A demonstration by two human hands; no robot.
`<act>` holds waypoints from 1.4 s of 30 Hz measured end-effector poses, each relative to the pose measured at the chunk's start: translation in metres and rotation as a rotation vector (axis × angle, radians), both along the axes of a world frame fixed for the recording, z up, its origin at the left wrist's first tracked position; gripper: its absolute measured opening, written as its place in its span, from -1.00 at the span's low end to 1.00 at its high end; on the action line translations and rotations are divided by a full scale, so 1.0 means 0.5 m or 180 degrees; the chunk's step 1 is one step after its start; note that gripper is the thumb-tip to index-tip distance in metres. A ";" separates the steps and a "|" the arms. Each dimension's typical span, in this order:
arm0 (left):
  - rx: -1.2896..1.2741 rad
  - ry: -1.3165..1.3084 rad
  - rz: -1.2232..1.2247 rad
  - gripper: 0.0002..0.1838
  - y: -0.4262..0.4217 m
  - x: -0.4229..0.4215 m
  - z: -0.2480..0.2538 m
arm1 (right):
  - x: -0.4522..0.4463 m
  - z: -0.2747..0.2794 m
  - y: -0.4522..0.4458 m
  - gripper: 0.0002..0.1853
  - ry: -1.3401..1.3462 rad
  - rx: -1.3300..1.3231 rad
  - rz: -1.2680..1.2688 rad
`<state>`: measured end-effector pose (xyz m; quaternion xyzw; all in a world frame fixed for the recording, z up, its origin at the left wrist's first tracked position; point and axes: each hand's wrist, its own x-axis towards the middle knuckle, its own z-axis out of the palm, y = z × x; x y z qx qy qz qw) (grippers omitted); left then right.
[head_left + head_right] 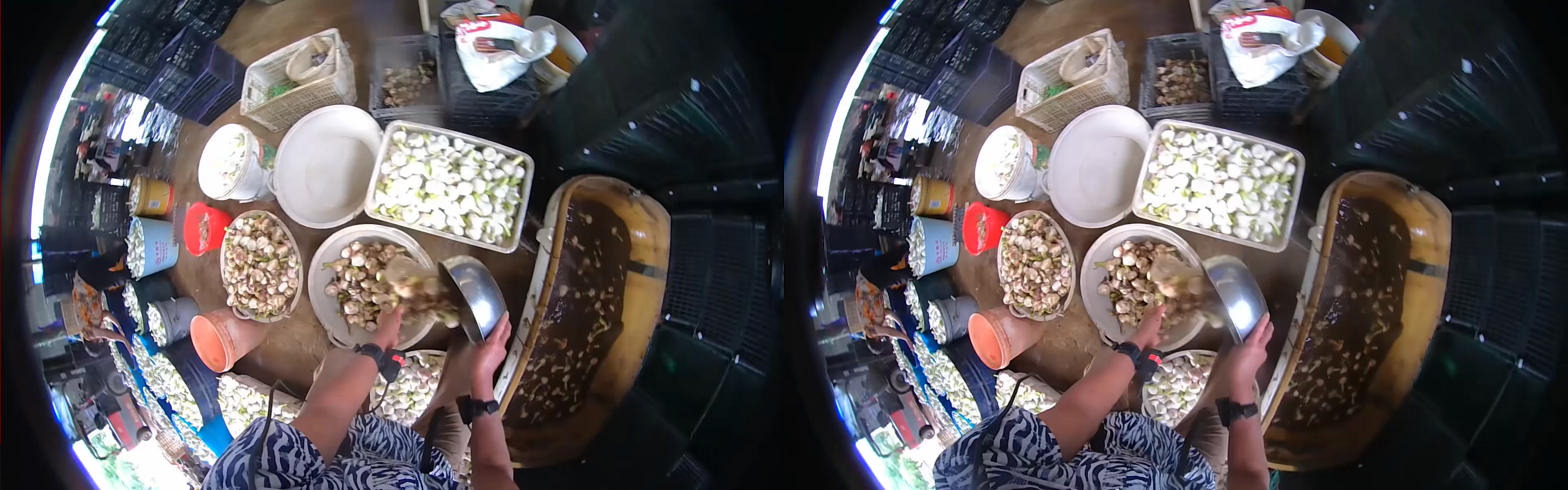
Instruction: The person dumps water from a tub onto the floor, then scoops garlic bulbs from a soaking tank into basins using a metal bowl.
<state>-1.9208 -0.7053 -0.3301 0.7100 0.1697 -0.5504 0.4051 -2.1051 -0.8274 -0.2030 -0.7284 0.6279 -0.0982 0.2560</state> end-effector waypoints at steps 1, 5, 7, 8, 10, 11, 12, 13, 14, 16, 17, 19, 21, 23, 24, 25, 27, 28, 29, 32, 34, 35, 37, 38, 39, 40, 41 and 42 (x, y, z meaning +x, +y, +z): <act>0.0537 0.0084 0.0103 -0.53 0.009 0.026 0.027 | 0.032 -0.034 -0.002 -0.16 0.0103 -0.0051 0.0091; 0.0729 -0.0434 -0.1455 -0.56 0.098 0.066 -0.056 | 0.119 -0.020 -0.018 -0.22 0.0027 0.0152 0.0509; 0.0595 -0.1847 -0.4444 -0.65 0.176 0.061 -0.218 | 0.093 -0.023 -0.042 -0.23 -0.0233 0.0192 0.0232; 0.0067 -0.2046 -0.3538 -0.69 0.190 0.070 -0.257 | 0.065 -0.015 -0.057 -0.23 -0.0465 0.0124 -0.0069; -0.0334 -0.1159 -0.1812 -0.75 0.103 0.016 -0.194 | -0.038 0.007 -0.065 -0.23 -0.0882 -0.0004 -0.0820; -0.0133 -0.0452 -0.0848 -0.77 -0.007 -0.013 -0.070 | -0.107 0.005 -0.068 -0.23 -0.1023 -0.0114 -0.1145; -0.0164 -0.0308 -0.1131 -0.77 -0.086 -0.065 0.005 | -0.180 0.004 -0.069 -0.23 -0.1219 -0.0369 -0.1475; -0.0505 -0.0615 -0.1233 -0.76 -0.152 -0.124 0.064 | -0.253 0.004 -0.072 -0.23 -0.1454 -0.0628 -0.1720; -0.0853 -0.0956 -0.1272 -0.74 -0.205 -0.183 0.082 | -0.328 0.017 -0.077 -0.24 -0.1110 -0.0793 -0.1908; -0.1553 -0.1147 -0.1939 -0.70 -0.302 -0.314 0.112 | -0.482 0.036 -0.119 -0.33 -0.0568 -0.0873 -0.2268; -0.1671 -0.0997 -0.2203 -0.70 -0.360 -0.388 0.160 | -0.570 0.006 -0.134 -0.29 -0.0512 -0.1076 -0.2385; -0.2040 -0.0972 -0.2913 -0.72 -0.431 -0.513 0.088 | -0.744 -0.039 -0.170 -0.23 0.0663 -0.0836 -0.2418; -0.1884 -0.1116 -0.3669 -0.69 -0.521 -0.624 0.037 | -0.919 -0.128 -0.189 -0.26 0.1458 -0.0797 -0.2392; -0.1777 -0.1385 -0.4279 -0.62 -0.583 -0.713 -0.080 | -1.064 -0.197 -0.180 -0.21 0.1984 -0.0049 -0.2691; -0.1692 -0.1428 -0.4578 -0.58 -0.618 -0.742 -0.145 | -1.119 -0.218 -0.173 -0.20 0.2146 0.0229 -0.2866; -0.1672 -0.1889 -0.4838 -0.54 -0.646 -0.764 -0.234 | -1.166 -0.237 -0.162 -0.18 0.2310 0.0515 -0.3021; -0.1263 -0.2533 -0.5413 -0.48 -0.699 -0.787 -0.338 | -1.237 -0.286 -0.125 -0.20 0.2473 0.0601 -0.3179; -0.0848 -0.2724 -0.5714 -0.44 -0.729 -0.789 -0.359 | -1.268 -0.313 -0.110 -0.22 0.2621 0.0597 -0.3295; -0.0998 -0.3573 -0.6087 -0.45 -0.742 -0.761 -0.473 | -1.296 -0.344 -0.091 -0.22 0.2624 0.0659 -0.3309; -0.1028 -0.3747 -0.6346 -0.50 -0.756 -0.774 -0.498 | -1.374 -0.443 -0.021 -0.28 0.2871 0.0198 -0.2888; -0.1246 -0.3748 -0.6646 -0.63 -0.746 -0.773 -0.516 | -1.420 -0.484 0.005 -0.32 0.2297 0.1332 -0.2886; -0.1206 -0.3704 -0.6706 -0.63 -0.751 -0.771 -0.533 | -1.431 -0.507 0.024 -0.32 0.2294 0.1403 -0.2881; -0.1564 -0.2451 -0.7534 -0.66 -0.763 -0.774 -0.554 | -1.435 -0.542 0.067 -0.26 0.2028 0.0312 -0.2009; -0.1537 -0.2414 -0.7565 -0.66 -0.760 -0.790 -0.533 | -1.408 -0.526 0.052 -0.26 0.2022 0.0355 -0.2011; -0.0955 -0.1691 -0.7520 -0.63 -0.757 -0.819 -0.513 | -1.375 -0.514 0.032 -0.30 0.2201 0.0709 -0.1867; -0.0369 -0.1010 -0.7393 -0.59 -0.751 -0.842 -0.495 | -1.331 -0.497 0.001 -0.33 0.2353 0.1054 -0.1713; -0.0328 -0.1031 -0.7408 -0.59 -0.734 -0.852 -0.484 | -1.296 -0.489 -0.016 -0.33 0.2315 0.1066 -0.1716; -0.0778 -0.0513 -0.6780 -0.49 -0.707 -0.856 -0.471 | -1.262 -0.473 -0.023 -0.31 0.2076 0.1371 -0.1913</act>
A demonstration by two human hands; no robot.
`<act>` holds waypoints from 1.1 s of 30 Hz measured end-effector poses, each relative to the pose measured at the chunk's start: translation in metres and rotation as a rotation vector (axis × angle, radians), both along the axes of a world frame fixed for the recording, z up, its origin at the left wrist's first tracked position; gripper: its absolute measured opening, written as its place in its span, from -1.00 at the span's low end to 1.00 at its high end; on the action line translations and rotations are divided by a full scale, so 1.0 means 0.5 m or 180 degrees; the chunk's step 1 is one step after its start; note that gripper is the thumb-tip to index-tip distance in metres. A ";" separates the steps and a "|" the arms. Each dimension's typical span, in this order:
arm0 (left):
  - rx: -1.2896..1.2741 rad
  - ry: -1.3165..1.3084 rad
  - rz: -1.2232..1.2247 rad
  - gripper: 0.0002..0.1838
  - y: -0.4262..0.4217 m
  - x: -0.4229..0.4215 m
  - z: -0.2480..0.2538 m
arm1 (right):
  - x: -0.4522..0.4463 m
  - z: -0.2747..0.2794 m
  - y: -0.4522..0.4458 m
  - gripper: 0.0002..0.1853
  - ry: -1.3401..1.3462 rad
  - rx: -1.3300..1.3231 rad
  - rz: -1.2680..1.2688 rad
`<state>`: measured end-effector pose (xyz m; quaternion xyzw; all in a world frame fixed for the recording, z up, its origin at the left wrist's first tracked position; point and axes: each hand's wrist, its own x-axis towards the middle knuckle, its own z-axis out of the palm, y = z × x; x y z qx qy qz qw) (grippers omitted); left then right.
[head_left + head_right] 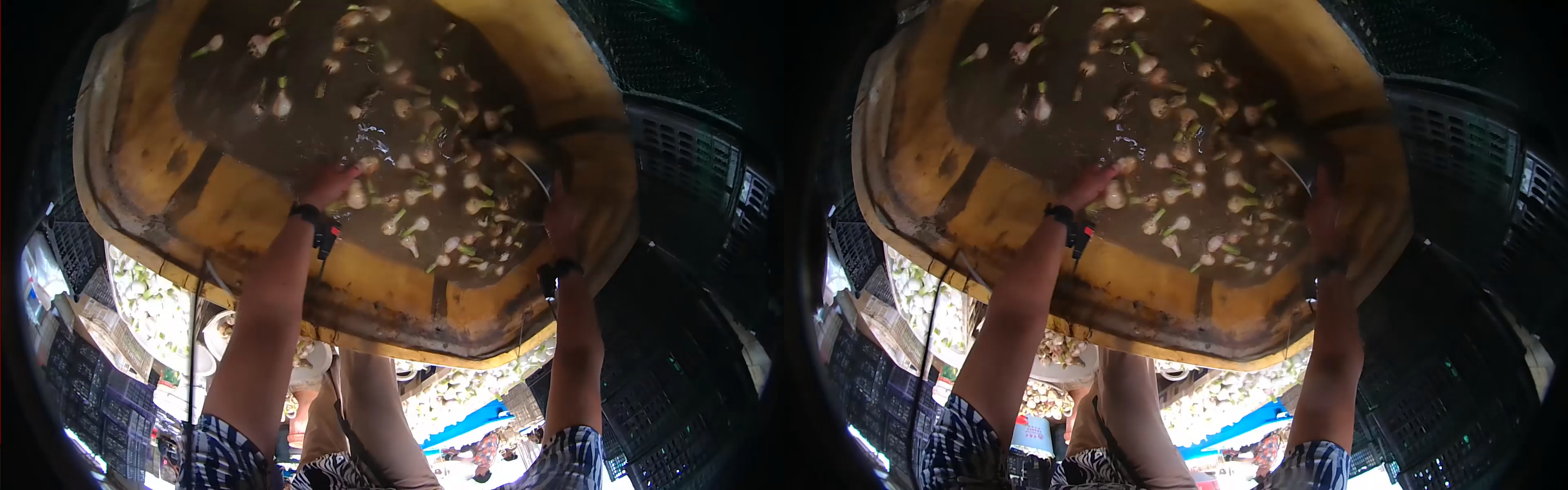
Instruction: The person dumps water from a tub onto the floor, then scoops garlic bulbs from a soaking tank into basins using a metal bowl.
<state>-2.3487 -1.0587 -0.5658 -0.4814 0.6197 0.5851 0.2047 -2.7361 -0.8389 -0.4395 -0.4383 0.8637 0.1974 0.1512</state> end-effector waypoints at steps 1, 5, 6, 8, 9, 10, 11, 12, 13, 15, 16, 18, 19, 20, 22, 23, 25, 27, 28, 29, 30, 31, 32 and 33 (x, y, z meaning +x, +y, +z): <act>0.0207 0.0592 0.0576 -0.37 0.023 -0.007 0.007 | 0.028 0.012 0.003 -0.29 -0.0229 0.0152 -0.0311; -0.0123 0.0377 0.0609 -0.18 0.108 -0.015 -0.074 | 0.119 -0.001 0.035 -0.22 -0.0850 -0.0256 -0.0745; 0.0339 0.0352 0.0933 -0.14 0.109 -0.021 -0.050 | 0.139 -0.004 0.043 -0.19 -0.1158 -0.0396 -0.0772; 0.0901 0.0352 0.1593 -0.09 0.128 -0.012 -0.063 | 0.178 -0.009 0.059 -0.16 -0.1419 -0.0128 -0.1108; 0.0897 0.0337 0.1622 -0.09 0.143 0.008 -0.091 | 0.199 -0.035 0.078 -0.16 -0.1437 -0.0117 -0.1083; 0.1408 0.0412 0.1505 -0.12 0.139 0.017 -0.075 | 0.222 -0.078 0.110 -0.16 -0.1303 -0.0734 -0.0587; 0.1915 0.0493 0.1375 -0.15 0.140 0.024 -0.064 | 0.245 -0.090 0.116 -0.16 -0.1154 -0.1353 -0.0094; 0.1897 0.0486 0.1392 -0.15 0.152 0.026 -0.049 | 0.257 -0.090 0.126 -0.16 -0.1172 -0.1363 -0.0080; 0.1868 0.0924 0.1784 -0.21 0.172 0.022 -0.037 | 0.273 -0.082 0.123 -0.16 -0.1434 -0.1257 -0.0546; 0.1835 0.1350 0.2194 -0.26 0.210 0.018 -0.025 | 0.315 -0.058 0.125 -0.16 -0.1710 -0.1110 -0.1003; 0.1485 0.0935 0.2082 -0.24 0.217 0.006 -0.028 | 0.336 -0.049 0.115 -0.16 -0.1797 -0.1113 -0.1262; 0.0866 0.0586 0.2534 -0.30 0.253 -0.001 -0.035 | 0.368 -0.033 0.106 -0.16 -0.1885 -0.1134 -0.1492; 0.0836 0.0608 0.2545 -0.30 0.264 0.006 -0.038 | 0.382 -0.038 0.109 -0.16 -0.1751 -0.1252 -0.1351; 0.0949 0.0531 0.2385 -0.27 0.264 0.016 -0.037 | 0.402 -0.034 0.095 -0.15 -0.1634 -0.1382 -0.1209; 0.1335 0.0606 0.2465 -0.20 0.282 0.051 -0.021 | 0.444 0.000 0.073 -0.15 -0.1884 -0.1366 -0.1365; 0.1297 0.0618 0.2474 -0.20 0.280 0.052 0.011 | 0.457 0.026 0.048 -0.15 -0.2080 -0.1336 -0.1523; 0.2029 0.0254 0.3240 -0.13 0.271 0.055 0.063 | 0.481 0.077 -0.006 -0.16 -0.2266 -0.1229 -0.1557; 0.1958 0.0326 0.3446 -0.06 0.322 0.082 -0.031 | 0.491 0.103 -0.033 -0.16 -0.2448 -0.1100 -0.1565; 0.1724 0.0388 0.3327 -0.06 0.320 0.090 -0.038 | 0.493 0.109 -0.045 -0.16 -0.2482 -0.1237 -0.1504; 0.1496 0.0437 0.3209 -0.05 0.319 0.098 -0.045 | 0.496 0.114 -0.053 -0.16 -0.2516 -0.1366 -0.1448; 0.1470 0.0139 0.3433 -0.09 0.317 0.092 -0.054 | 0.496 0.121 -0.058 -0.16 -0.2530 -0.1378 -0.1400; 0.1442 0.0175 0.3470 -0.09 0.293 0.077 -0.001 | 0.493 0.127 -0.062 -0.16 -0.2720 -0.1565 -0.1545; 0.0912 0.0207 0.3647 -0.18 0.250 0.059 0.100 | 0.492 0.136 -0.070 -0.15 -0.2925 -0.1746 -0.1676; 0.0366 0.0244 0.3805 -0.27 0.215 0.045 0.176 | 0.493 0.152 -0.082 -0.15 -0.2951 -0.1775 -0.1601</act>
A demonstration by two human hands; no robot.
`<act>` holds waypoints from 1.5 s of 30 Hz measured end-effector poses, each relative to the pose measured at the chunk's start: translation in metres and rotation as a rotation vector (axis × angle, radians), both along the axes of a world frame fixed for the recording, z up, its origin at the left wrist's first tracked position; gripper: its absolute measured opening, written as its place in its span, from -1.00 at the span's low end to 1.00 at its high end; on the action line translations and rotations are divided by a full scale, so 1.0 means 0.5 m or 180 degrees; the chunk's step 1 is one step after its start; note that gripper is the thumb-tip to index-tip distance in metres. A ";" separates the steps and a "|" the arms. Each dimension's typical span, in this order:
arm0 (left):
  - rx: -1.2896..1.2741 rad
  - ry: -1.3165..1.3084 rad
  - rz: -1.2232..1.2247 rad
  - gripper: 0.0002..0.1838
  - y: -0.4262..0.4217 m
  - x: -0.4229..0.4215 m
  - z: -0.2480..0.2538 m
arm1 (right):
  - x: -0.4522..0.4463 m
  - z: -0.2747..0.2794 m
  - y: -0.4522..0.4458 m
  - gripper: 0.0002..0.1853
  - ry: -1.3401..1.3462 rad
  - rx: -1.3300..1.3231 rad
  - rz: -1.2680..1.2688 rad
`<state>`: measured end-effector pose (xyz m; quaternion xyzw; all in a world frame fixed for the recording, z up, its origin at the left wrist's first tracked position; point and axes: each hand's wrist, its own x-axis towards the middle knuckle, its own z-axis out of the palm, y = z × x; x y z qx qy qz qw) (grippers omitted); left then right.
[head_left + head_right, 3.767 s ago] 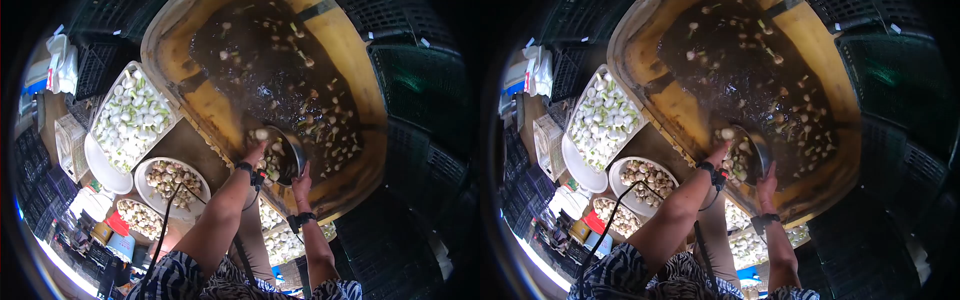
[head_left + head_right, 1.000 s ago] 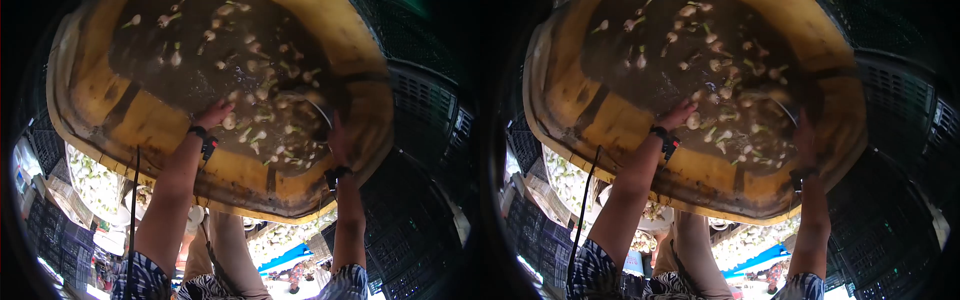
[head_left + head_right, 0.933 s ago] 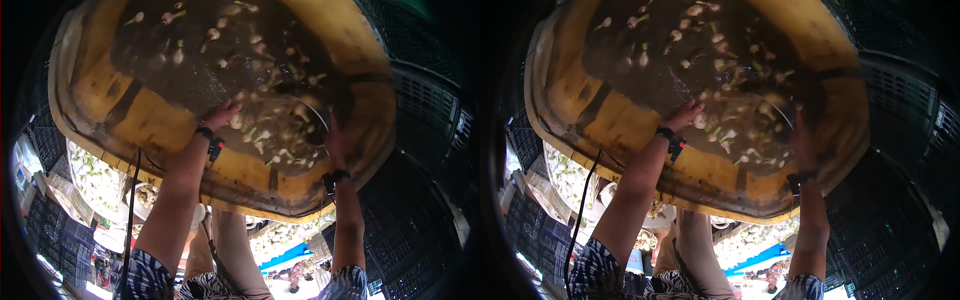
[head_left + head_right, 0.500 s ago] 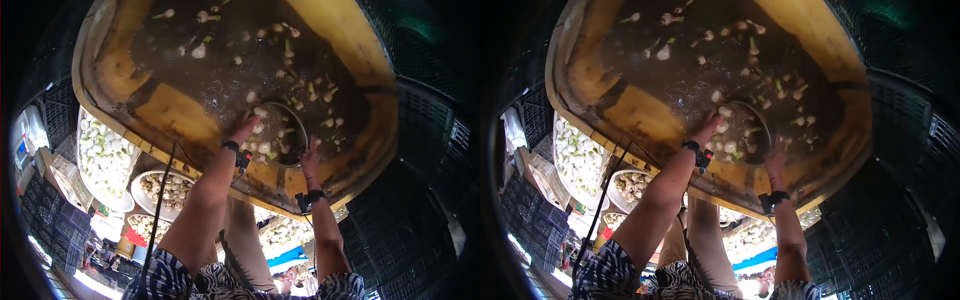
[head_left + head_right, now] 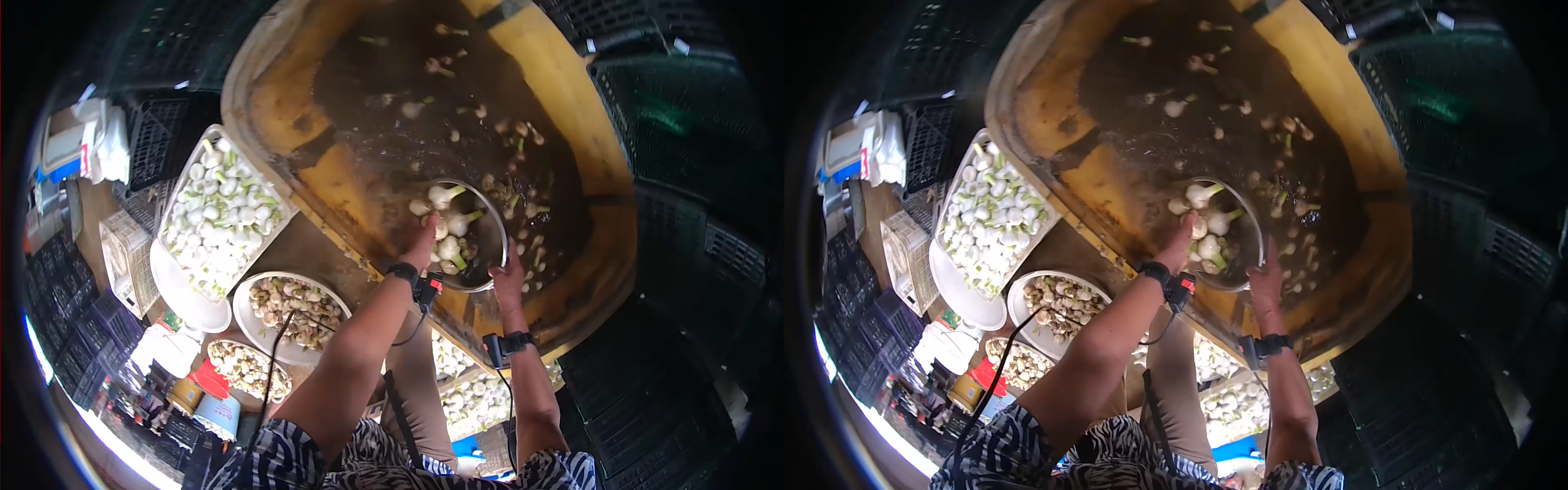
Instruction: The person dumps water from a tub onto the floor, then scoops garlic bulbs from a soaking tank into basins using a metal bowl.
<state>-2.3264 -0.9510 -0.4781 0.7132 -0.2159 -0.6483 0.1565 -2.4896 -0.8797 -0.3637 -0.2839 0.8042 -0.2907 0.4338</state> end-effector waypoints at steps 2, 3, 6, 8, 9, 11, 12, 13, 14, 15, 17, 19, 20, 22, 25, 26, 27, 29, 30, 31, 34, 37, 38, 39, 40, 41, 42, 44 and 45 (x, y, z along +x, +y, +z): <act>-0.0578 0.0057 -0.0054 -0.22 -0.035 -0.013 0.043 | 0.015 0.075 -0.037 -0.18 -0.0263 -0.0305 -0.0335; -0.0420 -0.0092 -0.0223 -0.21 -0.043 -0.017 0.067 | 0.020 0.139 -0.058 -0.22 0.0007 0.0097 -0.0068; -0.0403 -0.0092 -0.0248 -0.16 -0.072 -0.017 0.176 | 0.040 0.205 -0.045 -0.22 0.0665 -0.0465 0.0091; -0.0462 0.0124 0.0169 -0.09 -0.064 -0.005 0.225 | 0.103 0.322 -0.073 -0.21 0.0811 -0.0600 0.0230; -0.0540 0.0147 0.0181 -0.10 -0.065 0.017 0.275 | 0.129 0.361 -0.068 -0.20 0.0931 -0.0557 0.0222; -0.0661 0.0147 0.0344 -0.11 -0.049 0.074 0.345 | 0.196 0.443 -0.058 -0.19 0.0896 -0.0345 0.0227; -0.0741 0.0474 0.0624 -0.13 -0.032 0.107 0.365 | 0.231 0.469 -0.042 -0.19 0.0884 -0.0401 0.0353; -0.0833 0.0788 0.0916 -0.14 -0.011 0.143 0.382 | 0.266 0.491 -0.024 -0.19 0.1133 -0.0460 0.0571; -0.1229 0.1106 0.1346 -0.21 0.013 0.186 0.404 | 0.304 0.506 -0.004 -0.19 0.1360 -0.0531 0.0810; -0.1370 0.1220 0.1588 -0.26 0.043 0.237 0.425 | 0.342 0.507 0.019 -0.20 0.1639 -0.0806 0.1077; -0.1260 0.1932 0.2235 -0.36 0.113 0.350 0.456 | 0.434 0.524 0.065 -0.21 0.1767 -0.0869 0.1564; -0.1152 0.1932 0.2435 -0.35 0.208 0.466 0.430 | 0.549 0.526 0.108 -0.23 0.2230 -0.1120 0.2214; -0.0951 0.2028 0.2483 -0.33 0.261 0.522 0.414 | 0.600 0.519 0.129 -0.23 0.2036 -0.0903 0.2299; -0.1046 0.1755 0.2723 -0.31 0.372 0.634 0.374 | 0.673 0.471 0.149 -0.23 0.1685 -0.1068 0.2504; 0.0044 0.1297 0.3205 -0.23 0.512 0.769 0.270 | 0.764 0.358 0.129 -0.19 0.1668 -0.1188 0.2717; 0.0305 0.1039 0.3007 -0.21 0.551 0.799 0.223 | 0.805 0.354 0.118 -0.22 0.1686 -0.0864 0.2676; 0.0386 0.0190 0.3078 -0.26 0.576 0.818 0.202 | 0.835 0.343 0.112 -0.28 0.1708 -0.1209 0.2680; 0.0184 0.1103 0.2756 -0.32 0.659 0.863 0.175 | 0.844 0.290 0.101 -0.29 0.1757 -0.1326 0.2840; 0.0710 0.0701 0.2686 -0.39 0.646 0.866 0.167 | 0.841 0.308 0.096 -0.26 0.1564 -0.0945 0.2895; 0.1178 0.0242 0.2554 -0.47 0.611 0.865 0.170 | 0.823 0.299 0.090 -0.22 0.1642 -0.0735 0.2859; 0.0732 0.0358 0.2419 -0.73 0.519 0.813 0.227 | 0.729 0.343 0.072 -0.22 0.1546 -0.1125 0.2226; -0.0368 -0.0088 0.2122 -0.82 0.367 0.692 0.305 | 0.525 0.292 0.040 -0.30 -0.0060 -0.1603 0.0269; -0.0779 -0.0006 0.1740 -0.78 0.326 0.655 0.298 | 0.469 0.351 0.008 -0.29 0.1237 -0.1536 0.0739; -0.1385 -0.0282 0.1365 -0.79 0.273 0.604 0.298 | 0.391 0.347 -0.021 -0.26 0.1637 -0.1382 0.0608; -0.1988 -0.0548 0.0988 -0.80 0.210 0.544 0.303 | 0.317 0.340 -0.056 -0.23 0.1639 -0.1207 0.0350; -0.2026 -0.0355 0.0836 -0.79 0.141 0.490 0.329 | 0.225 0.296 -0.091 -0.25 0.2019 -0.1285 0.0286; -0.2050 -0.0173 0.0690 -0.77 0.068 0.435 0.351 | 0.147 0.261 -0.134 -0.26 0.2235 -0.1037 0.0260; -0.2775 -0.0490 0.0058 -0.77 -0.065 0.325 0.322 | 0.024 0.215 -0.236 -0.31 0.2677 -0.0540 0.0182; -0.2301 -0.0416 -0.0236 -0.73 -0.132 0.277 0.313 | -0.021 0.195 -0.292 -0.31 0.3029 -0.0321 0.0235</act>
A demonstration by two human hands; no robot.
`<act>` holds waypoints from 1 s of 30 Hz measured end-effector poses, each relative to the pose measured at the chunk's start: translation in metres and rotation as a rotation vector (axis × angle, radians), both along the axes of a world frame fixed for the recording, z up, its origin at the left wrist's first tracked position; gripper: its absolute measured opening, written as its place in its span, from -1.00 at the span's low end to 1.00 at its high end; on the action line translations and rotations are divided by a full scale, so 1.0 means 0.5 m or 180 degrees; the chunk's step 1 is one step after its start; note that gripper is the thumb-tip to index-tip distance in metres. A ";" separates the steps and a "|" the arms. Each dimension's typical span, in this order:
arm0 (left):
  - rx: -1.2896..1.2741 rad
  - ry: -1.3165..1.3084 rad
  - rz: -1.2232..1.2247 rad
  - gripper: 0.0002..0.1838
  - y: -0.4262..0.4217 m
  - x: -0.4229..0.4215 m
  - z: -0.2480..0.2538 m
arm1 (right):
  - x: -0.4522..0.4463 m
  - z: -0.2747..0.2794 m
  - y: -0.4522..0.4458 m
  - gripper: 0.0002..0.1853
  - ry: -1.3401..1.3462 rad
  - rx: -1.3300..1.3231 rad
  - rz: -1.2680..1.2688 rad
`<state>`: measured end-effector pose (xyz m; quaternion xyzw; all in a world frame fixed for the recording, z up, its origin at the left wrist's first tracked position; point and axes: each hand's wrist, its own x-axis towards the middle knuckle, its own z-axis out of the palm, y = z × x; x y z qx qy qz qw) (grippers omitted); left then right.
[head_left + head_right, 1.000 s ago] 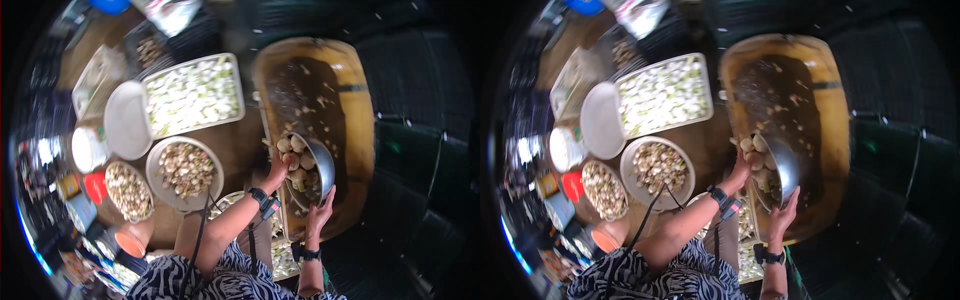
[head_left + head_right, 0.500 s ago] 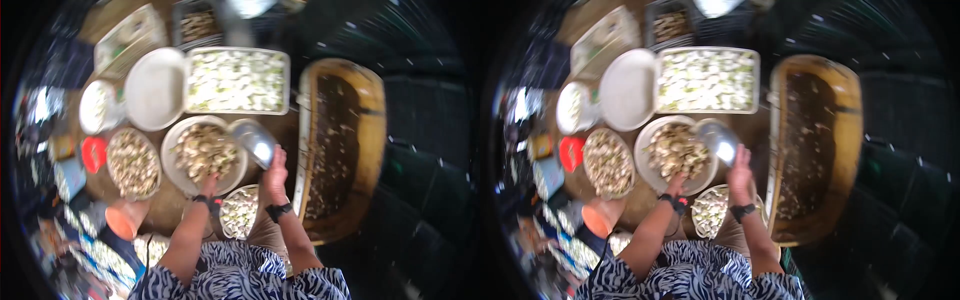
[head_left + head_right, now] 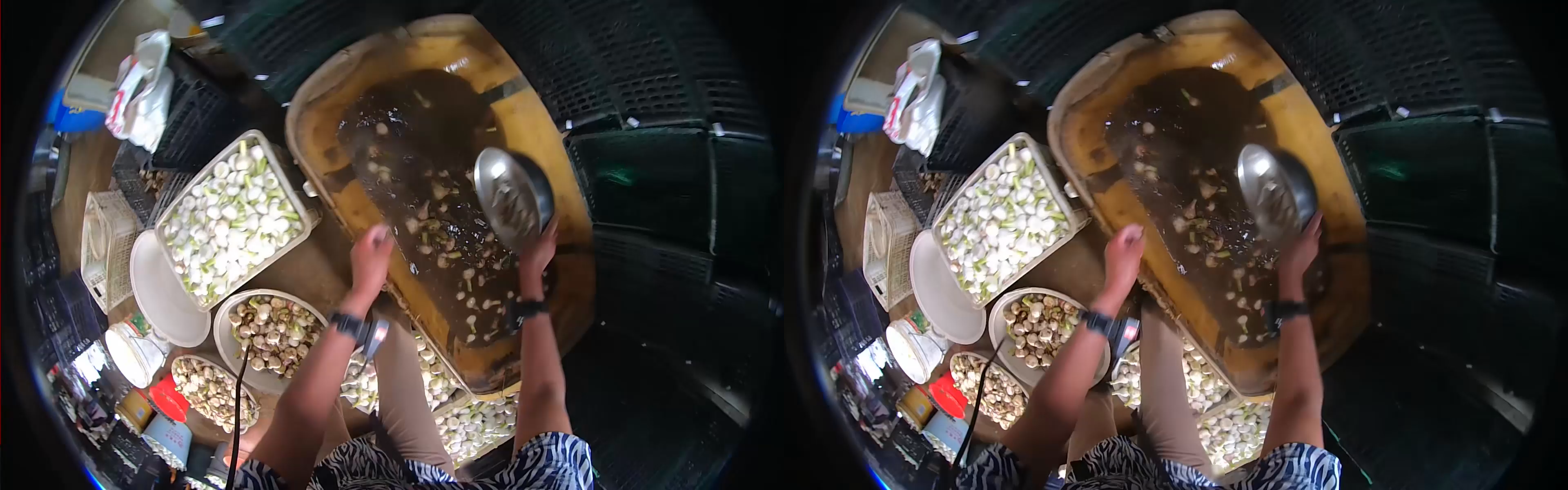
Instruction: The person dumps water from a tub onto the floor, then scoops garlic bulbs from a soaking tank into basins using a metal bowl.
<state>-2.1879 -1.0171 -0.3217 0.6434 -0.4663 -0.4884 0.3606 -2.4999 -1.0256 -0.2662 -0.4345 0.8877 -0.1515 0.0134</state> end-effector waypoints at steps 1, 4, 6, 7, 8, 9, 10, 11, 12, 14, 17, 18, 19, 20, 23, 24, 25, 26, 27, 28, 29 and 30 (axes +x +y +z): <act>0.0507 -0.0043 -0.0261 -0.67 -0.063 -0.039 -0.024 | -0.048 -0.035 -0.047 -0.31 0.0058 0.0051 0.0068; 0.0840 -0.0446 -0.0663 -0.55 -0.187 -0.122 -0.294 | -0.142 -0.142 -0.179 -0.29 0.0387 -0.0004 0.0618; 0.0662 -0.0991 -0.1050 -0.47 -0.243 -0.143 -0.369 | -0.156 -0.181 -0.276 -0.24 0.0325 0.0428 0.0847; 0.0550 -0.1410 -0.1397 -0.42 -0.278 -0.145 -0.347 | -0.170 -0.224 -0.315 -0.25 0.0491 0.0040 0.1322; 0.0620 -0.1463 -0.1431 -0.42 -0.304 -0.150 -0.344 | -0.163 -0.246 -0.347 -0.30 0.0547 -0.0039 0.1632; 0.0660 -0.1723 -0.1763 -0.40 -0.328 -0.156 -0.344 | -0.162 -0.276 -0.369 -0.30 0.0473 0.0002 0.1601; 0.0712 -0.1957 -0.2102 -0.37 -0.340 -0.163 -0.365 | -0.164 -0.306 -0.383 -0.37 -0.0219 0.0161 0.1723; 0.0807 -0.1971 -0.2138 -0.37 -0.337 -0.163 -0.424 | -0.157 -0.326 -0.383 -0.45 -0.0919 0.0330 0.1841; 0.0697 -0.1968 -0.1776 -0.38 -0.334 -0.164 -0.477 | -0.145 -0.342 -0.379 -0.55 -0.2946 0.0265 0.0732; 0.0643 -0.1560 -0.1542 -0.39 -0.329 -0.168 -0.527 | -0.149 -0.411 -0.323 -0.55 -0.2182 -0.0091 0.1601; 0.1943 -0.0149 -0.2459 -0.25 -0.321 -0.182 -0.561 | -0.159 -0.450 -0.241 -0.44 -0.1338 -0.0332 0.2464; 0.1342 -0.0372 -0.2645 -0.40 -0.299 -0.196 -0.579 | -0.161 -0.435 -0.215 -0.41 -0.1299 0.0002 0.2426; 0.1390 -0.0354 -0.2679 -0.40 -0.272 -0.211 -0.570 | -0.163 -0.425 -0.196 -0.38 -0.1251 0.0325 0.2387; 0.1409 -0.0166 -0.2527 -0.46 -0.237 -0.224 -0.546 | -0.174 -0.436 -0.175 -0.32 -0.1237 0.0387 0.2455; 0.2098 0.0906 -0.2594 -0.50 -0.185 -0.239 -0.529 | -0.199 -0.407 -0.092 -0.30 -0.1336 0.1270 0.2145; 0.2183 0.0982 -0.2239 -0.50 -0.146 -0.254 -0.504 | -0.207 -0.415 -0.060 -0.33 -0.1005 0.1023 0.2335; 0.2261 0.1048 -0.1878 -0.50 -0.118 -0.267 -0.482 | -0.214 -0.416 -0.029 -0.33 -0.0996 0.1023 0.2324; 0.2257 0.1053 -0.1895 -0.50 -0.102 -0.278 -0.477 | -0.221 -0.412 0.002 -0.34 -0.0942 0.1266 0.2179; 0.2346 0.0367 -0.2171 -0.48 -0.086 -0.291 -0.475 | -0.227 -0.409 0.036 -0.35 -0.0888 0.1515 0.2017; 0.2430 -0.0325 -0.2421 -0.46 -0.063 -0.296 -0.477 | -0.234 -0.409 0.073 -0.35 -0.0891 0.1538 0.1997; 0.2455 -0.0311 -0.2444 -0.46 -0.031 -0.297 -0.491 | -0.242 -0.408 0.110 -0.34 -0.0910 0.1594 0.1790; 0.2427 -0.0121 -0.2509 -0.45 0.000 -0.299 -0.505 | -0.249 -0.405 0.149 -0.33 -0.0919 0.1651 0.1574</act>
